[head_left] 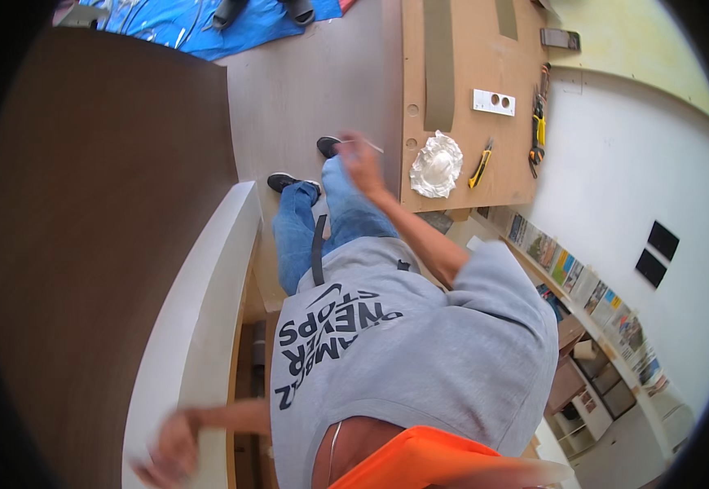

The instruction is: The person kneels on the floor and uses a utility knife to score and cut a dark brown laminate flooring plank. They repeatedly score the edge of the plank to create a clean cut line.

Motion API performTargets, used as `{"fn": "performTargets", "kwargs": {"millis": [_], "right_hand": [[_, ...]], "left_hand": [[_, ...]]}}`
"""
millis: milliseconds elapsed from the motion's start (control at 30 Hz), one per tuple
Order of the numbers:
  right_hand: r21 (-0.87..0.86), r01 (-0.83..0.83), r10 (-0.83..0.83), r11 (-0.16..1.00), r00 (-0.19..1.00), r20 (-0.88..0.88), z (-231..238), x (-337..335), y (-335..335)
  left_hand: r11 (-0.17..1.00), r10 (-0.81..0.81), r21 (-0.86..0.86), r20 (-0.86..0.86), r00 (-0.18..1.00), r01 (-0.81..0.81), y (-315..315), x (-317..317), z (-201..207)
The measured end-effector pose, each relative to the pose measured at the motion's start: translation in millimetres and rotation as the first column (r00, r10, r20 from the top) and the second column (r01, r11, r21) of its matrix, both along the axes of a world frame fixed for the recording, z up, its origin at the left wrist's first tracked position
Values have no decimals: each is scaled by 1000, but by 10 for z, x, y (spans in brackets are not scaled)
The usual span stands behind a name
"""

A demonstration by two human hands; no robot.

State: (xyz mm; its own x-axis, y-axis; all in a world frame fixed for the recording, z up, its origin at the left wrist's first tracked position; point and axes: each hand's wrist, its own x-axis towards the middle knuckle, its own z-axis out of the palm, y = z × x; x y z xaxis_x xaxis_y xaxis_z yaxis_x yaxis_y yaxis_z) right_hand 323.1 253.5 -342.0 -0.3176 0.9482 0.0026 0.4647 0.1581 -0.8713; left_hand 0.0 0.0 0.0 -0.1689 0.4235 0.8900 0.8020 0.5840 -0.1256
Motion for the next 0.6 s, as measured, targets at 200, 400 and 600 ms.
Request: {"fn": "performTargets", "kwargs": {"millis": [200, 400, 600], "right_hand": [[544, 584, -793, 602, 361, 490, -106, 2896, 819], [231, 683, -620, 693, 402, 674, -879, 4018, 808], [302, 722, -782, 623, 567, 259, 54, 2731, 941]], "left_hand": [[790, -168, -179, 856, 488, 586, 1311, 482, -1144], [664, 58, -115, 993, 102, 739, 1081, 1119, -2378], [696, 259, -121, 962, -91, 708, 727, 1236, -2959]]}}
